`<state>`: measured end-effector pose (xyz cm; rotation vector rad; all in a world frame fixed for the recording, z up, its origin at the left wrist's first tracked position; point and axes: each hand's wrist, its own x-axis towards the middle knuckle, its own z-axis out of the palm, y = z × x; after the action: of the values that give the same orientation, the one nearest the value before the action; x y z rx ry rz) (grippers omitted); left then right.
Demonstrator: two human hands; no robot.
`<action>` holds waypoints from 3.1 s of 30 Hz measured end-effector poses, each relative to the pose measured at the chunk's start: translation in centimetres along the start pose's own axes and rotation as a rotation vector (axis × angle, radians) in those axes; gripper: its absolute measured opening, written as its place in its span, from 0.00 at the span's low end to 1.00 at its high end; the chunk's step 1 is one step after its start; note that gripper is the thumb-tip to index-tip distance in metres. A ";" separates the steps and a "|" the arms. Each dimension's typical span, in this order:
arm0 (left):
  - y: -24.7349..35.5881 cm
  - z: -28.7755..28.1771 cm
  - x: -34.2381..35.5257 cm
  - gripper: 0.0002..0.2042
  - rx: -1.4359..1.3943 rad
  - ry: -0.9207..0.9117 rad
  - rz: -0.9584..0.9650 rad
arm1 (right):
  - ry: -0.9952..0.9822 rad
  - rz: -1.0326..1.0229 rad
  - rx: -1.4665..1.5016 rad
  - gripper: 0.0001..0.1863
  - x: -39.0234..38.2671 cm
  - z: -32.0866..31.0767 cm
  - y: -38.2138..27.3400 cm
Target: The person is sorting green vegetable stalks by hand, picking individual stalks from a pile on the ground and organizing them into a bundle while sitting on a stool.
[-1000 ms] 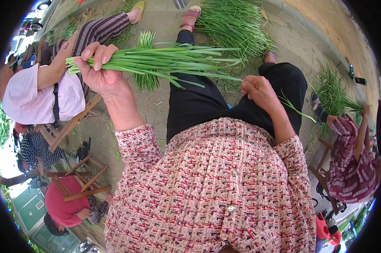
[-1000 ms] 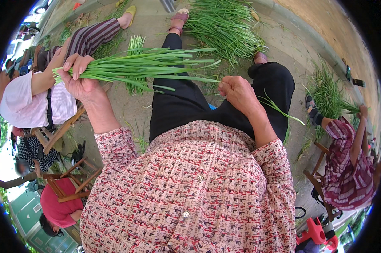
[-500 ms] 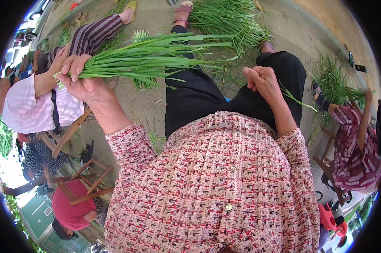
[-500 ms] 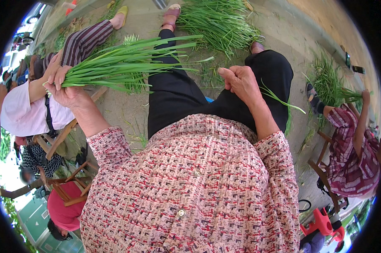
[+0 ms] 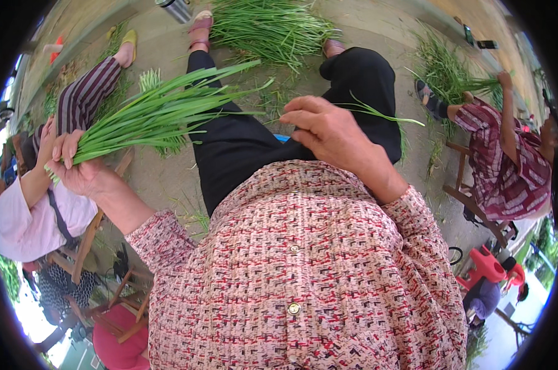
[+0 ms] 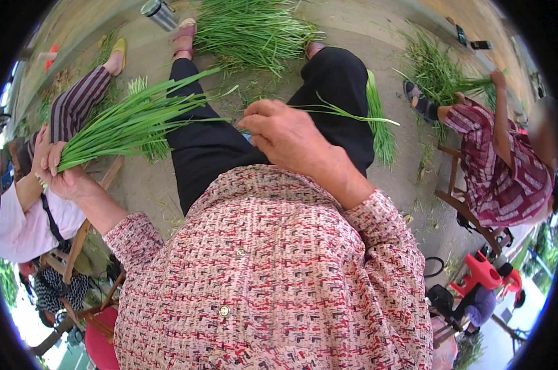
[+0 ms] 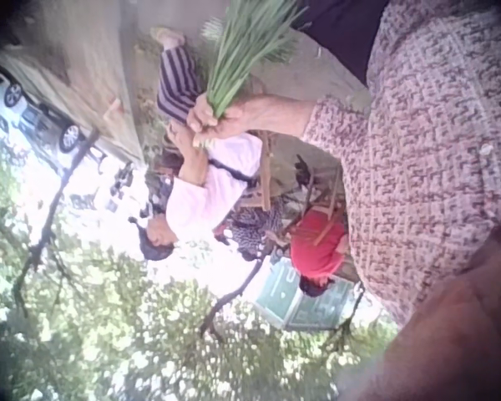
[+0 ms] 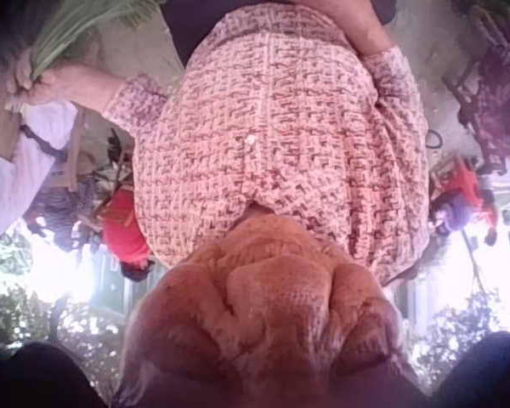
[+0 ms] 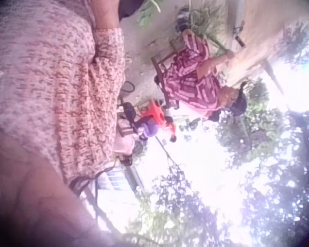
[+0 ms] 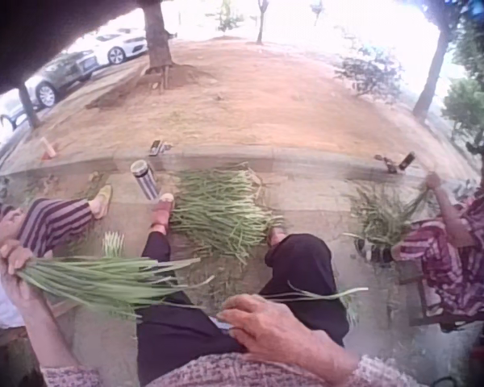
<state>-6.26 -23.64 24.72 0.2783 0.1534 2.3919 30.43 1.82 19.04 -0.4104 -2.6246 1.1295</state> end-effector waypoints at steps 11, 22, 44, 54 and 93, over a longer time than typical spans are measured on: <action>-2.9 0.8 0.6 0.12 0.125 -0.031 -0.060 | -0.205 0.635 -0.447 0.10 -8.6 -13.6 8.2; -15.8 3.7 0.0 0.12 0.834 -0.027 0.032 | 0.121 0.404 0.621 0.11 -3.6 -11.6 4.2; -24.9 4.7 -3.3 0.07 1.341 -0.211 -0.468 | 0.073 0.226 0.570 0.15 5.2 -8.7 -0.9; -25.2 3.7 -3.7 0.06 1.524 -0.303 -0.320 | -0.053 -0.116 0.113 0.08 6.6 -8.0 -2.3; -23.1 4.3 -4.0 0.05 1.354 -0.004 -0.320 | 0.549 0.311 0.982 0.13 6.7 -5.3 0.5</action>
<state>12.65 -9.09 23.91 0.7746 1.6597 1.6144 26.13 8.06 23.01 -0.7561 -1.3452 1.8772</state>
